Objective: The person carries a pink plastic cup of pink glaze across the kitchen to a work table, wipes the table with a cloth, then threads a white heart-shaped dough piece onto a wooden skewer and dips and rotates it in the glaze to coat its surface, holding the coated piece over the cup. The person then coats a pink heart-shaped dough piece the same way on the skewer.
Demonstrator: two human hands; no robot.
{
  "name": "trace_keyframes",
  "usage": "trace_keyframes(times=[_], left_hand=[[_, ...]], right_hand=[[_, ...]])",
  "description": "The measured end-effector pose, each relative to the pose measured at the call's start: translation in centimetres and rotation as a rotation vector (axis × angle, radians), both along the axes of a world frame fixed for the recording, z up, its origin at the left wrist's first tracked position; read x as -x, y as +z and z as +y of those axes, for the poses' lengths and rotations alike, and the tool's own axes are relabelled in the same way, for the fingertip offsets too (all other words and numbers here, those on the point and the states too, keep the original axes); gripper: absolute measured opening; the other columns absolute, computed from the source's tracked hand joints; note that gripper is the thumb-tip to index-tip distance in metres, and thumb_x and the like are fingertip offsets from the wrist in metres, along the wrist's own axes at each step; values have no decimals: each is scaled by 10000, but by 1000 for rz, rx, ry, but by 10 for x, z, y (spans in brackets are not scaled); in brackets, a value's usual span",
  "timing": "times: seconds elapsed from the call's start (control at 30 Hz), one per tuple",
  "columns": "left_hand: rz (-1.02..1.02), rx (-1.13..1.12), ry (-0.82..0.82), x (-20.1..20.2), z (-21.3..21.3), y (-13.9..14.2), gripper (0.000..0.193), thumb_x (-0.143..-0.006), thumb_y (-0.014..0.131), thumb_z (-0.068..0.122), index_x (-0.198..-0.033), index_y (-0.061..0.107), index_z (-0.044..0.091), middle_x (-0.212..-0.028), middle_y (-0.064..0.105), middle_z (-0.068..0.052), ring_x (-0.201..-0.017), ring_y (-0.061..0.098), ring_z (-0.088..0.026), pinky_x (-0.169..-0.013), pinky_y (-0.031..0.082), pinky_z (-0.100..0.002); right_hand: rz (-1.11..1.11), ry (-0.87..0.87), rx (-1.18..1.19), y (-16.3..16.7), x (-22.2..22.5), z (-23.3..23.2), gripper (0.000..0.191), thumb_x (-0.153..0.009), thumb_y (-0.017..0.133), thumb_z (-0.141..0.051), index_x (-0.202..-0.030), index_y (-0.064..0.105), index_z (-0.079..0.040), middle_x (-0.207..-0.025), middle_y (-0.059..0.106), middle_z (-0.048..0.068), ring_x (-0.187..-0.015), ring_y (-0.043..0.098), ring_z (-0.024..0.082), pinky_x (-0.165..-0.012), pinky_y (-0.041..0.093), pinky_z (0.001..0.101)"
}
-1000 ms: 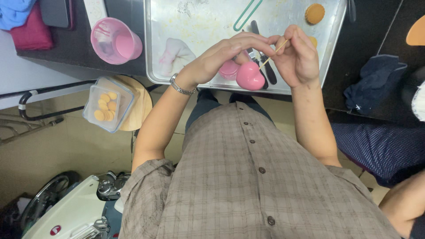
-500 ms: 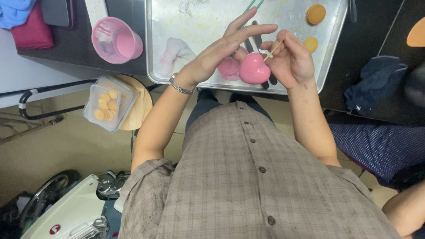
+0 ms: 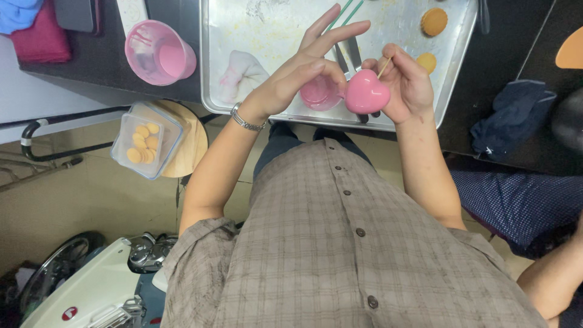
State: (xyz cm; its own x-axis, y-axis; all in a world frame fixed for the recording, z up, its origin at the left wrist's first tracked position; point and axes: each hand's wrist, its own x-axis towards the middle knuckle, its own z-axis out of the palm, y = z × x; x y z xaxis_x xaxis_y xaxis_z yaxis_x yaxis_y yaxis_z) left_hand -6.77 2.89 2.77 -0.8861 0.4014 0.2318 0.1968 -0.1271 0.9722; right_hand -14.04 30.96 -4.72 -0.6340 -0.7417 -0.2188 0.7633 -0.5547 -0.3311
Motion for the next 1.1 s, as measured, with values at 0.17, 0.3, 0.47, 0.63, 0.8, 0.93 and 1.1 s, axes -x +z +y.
trace_keyframes(times=[0.17, 0.3, 0.47, 0.63, 0.8, 0.93, 1.1], left_hand=[[35, 134, 120, -10, -5, 3, 607, -1077, 346, 498, -1023, 800, 99, -1693, 299, -65, -1600, -24, -272, -1353, 67, -454], [141, 351, 292, -25, -6, 0, 550, -1070, 375, 486, -1152, 806, 154, -1717, 297, -78, -1585, 26, -319, -1332, 68, -512], [275, 736, 437, -53, -2, -23, 379, -992, 566, 408, -1276, 747, 233, -1666, 321, -97, -1572, 168, -391, -1286, 104, -656], [289, 1031, 492, -79, 5, -61, 602, -935, 657, 377, -1514, 542, 259, -1645, 317, -108, -1509, 246, -383, -1201, 135, -675], [332, 1229, 530, -96, 7, -97, 687, -937, 634, 260, -1599, 456, 304, -1689, 309, -41, -1557, 248, -287, -1255, 128, -598], [437, 1372, 566, -102, 4, -116, 725, -939, 626, 203, -1624, 434, 344, -1702, 292, -9, -1569, 211, -254, -1262, 109, -567], [522, 1424, 606, -109, -5, -125, 724, -978, 596, 124, -1630, 424, 387, -1709, 284, -8, -1587, 173, -246, -1283, 94, -554]], right_hand=[[13, 2, -58, -4, 0, 4, 284, -1143, 346, -194, -1157, 592, -54, -1142, 725, 248, -1058, 683, 343, -1012, 547, 465], [-2, -49, 22, -13, 0, 9, 275, -1183, 356, -155, -1164, 586, -7, -989, 726, 167, -1065, 670, 298, -980, 526, 433], [-19, -63, -5, -23, 3, 18, 258, -1165, 375, -147, -1169, 591, -6, -995, 729, 158, -1023, 688, 285, -975, 532, 415], [-62, -60, 14, -27, 5, 21, 265, -1166, 375, -143, -1166, 592, 9, -1048, 728, 196, -999, 700, 272, -994, 530, 385], [-88, -55, 28, -26, 4, 20, 272, -1165, 374, -143, -1174, 600, 8, -1066, 727, 202, -1018, 703, 272, -1010, 526, 384], [-105, -51, 34, -25, 5, 18, 284, -1172, 370, -150, -1178, 606, 8, -1070, 728, 203, -1021, 703, 269, -1016, 522, 380], [-70, -40, 24, -21, 5, 15, 297, -1174, 364, -161, -1179, 613, 0, -1067, 735, 196, -1036, 705, 271, -1032, 514, 382]])
